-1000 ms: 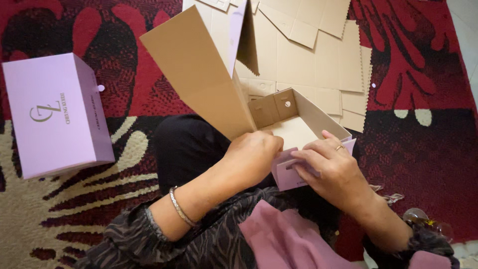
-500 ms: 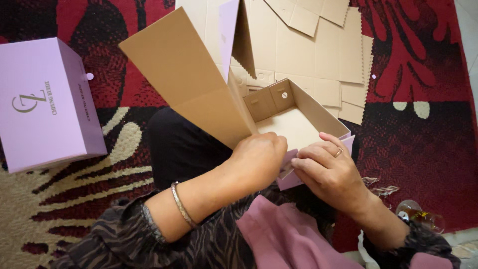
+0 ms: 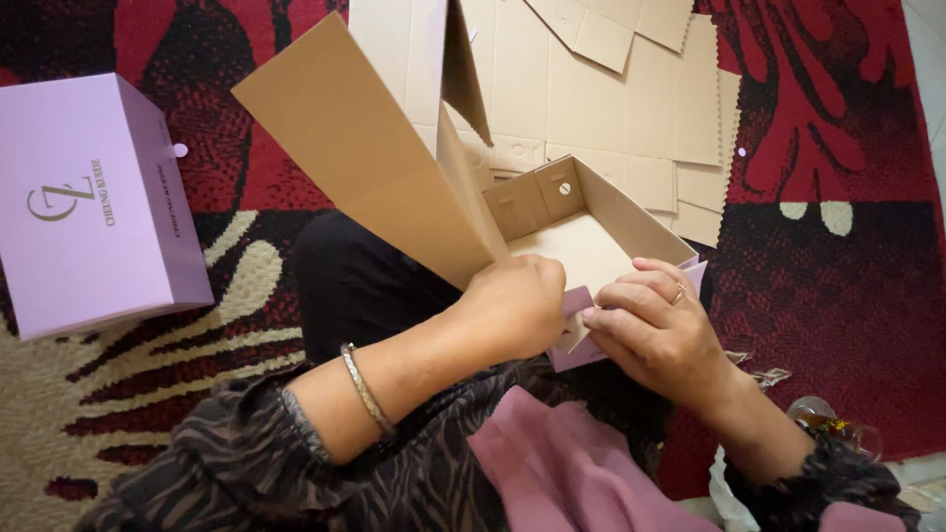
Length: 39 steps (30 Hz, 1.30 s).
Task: The person assembles a light purple shoebox by folding and interlocking pre-cut cardboard pieces. They attach the lid, close the box, and place it aside before picking up another flat cardboard piece to begin the next assembly.
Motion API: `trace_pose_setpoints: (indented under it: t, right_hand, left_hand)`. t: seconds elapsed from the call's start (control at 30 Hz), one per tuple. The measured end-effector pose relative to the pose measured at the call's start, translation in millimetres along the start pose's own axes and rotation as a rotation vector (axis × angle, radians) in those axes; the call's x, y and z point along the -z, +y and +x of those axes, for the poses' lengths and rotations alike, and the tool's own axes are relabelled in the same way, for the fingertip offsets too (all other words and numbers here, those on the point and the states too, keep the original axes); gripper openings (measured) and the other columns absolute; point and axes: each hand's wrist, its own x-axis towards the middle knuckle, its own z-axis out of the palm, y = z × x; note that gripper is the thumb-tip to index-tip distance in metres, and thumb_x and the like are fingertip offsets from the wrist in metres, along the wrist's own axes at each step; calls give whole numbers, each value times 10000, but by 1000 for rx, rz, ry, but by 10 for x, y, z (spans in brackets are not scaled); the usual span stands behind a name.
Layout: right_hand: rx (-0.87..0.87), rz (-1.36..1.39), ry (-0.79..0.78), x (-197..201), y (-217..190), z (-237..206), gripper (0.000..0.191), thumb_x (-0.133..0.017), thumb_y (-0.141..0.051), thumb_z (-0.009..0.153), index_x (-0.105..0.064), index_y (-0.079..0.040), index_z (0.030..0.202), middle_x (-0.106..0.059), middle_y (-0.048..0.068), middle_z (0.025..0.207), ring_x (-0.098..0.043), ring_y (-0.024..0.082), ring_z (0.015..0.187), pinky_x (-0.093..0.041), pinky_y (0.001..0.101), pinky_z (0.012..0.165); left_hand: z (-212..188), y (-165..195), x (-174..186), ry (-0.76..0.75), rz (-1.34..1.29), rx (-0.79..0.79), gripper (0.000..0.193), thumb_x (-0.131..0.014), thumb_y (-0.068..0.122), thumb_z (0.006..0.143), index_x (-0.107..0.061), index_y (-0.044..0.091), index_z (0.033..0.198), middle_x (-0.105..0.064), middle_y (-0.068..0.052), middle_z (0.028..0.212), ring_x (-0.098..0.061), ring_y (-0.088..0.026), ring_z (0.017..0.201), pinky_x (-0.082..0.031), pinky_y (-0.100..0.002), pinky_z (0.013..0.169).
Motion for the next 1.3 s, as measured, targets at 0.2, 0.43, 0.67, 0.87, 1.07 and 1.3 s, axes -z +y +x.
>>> trace_pose_setpoints:
  t: [0.2,0.43,0.67,0.87,1.07,1.3]
  right_hand:
    - [21,4,29,-17,91,14,202,-826,-101,787,-711,-118,952,-658,27,994,-627,225,994,-494,485,1042]
    - [14,29,29,2,211,62,196,-821,-86,790,-711,-114,950,-666,27,999,-634,230,999,-491,485,1054]
    - [56,-10,-28,95,259,200,185,-822,-116,777,-708,-127,922,-660,23,963,-644,225,984,-497,469,1062]
    - [194,-124,-112,230,275,385,167,-825,-202,770,-691,-133,841,-634,-6,879,-640,188,855,-508,441,1012]
    - [319,-153,-146,235,287,509,192,-792,-210,774,-619,-126,765,-567,7,808,-620,192,786,-507,423,987]
    - [388,-71,-219,222,337,582,222,-765,-185,784,-557,-123,737,-531,19,780,-619,186,769,-501,429,990]
  left_hand:
    - [73,-11,-48,108,-104,22,246,-666,202,844,-712,-28,920,-702,-284,982,-685,-440,970,-540,-525,837]
    - [178,-8,-132,169,-282,88,186,-621,182,875,-727,30,892,-729,-229,942,-702,-397,961,-540,-495,848]
    - [204,57,-33,170,-327,151,179,-615,184,881,-729,47,901,-735,-221,942,-704,-385,967,-543,-483,843]
    - [218,123,68,104,-330,214,175,-632,164,847,-739,53,931,-738,-215,952,-708,-372,977,-546,-478,842]
    - [223,139,61,112,-343,234,186,-645,155,834,-750,56,951,-739,-215,967,-708,-364,993,-548,-469,849]
    - [257,123,43,108,-356,245,188,-681,130,790,-755,56,946,-737,-210,962,-712,-358,984,-553,-461,837]
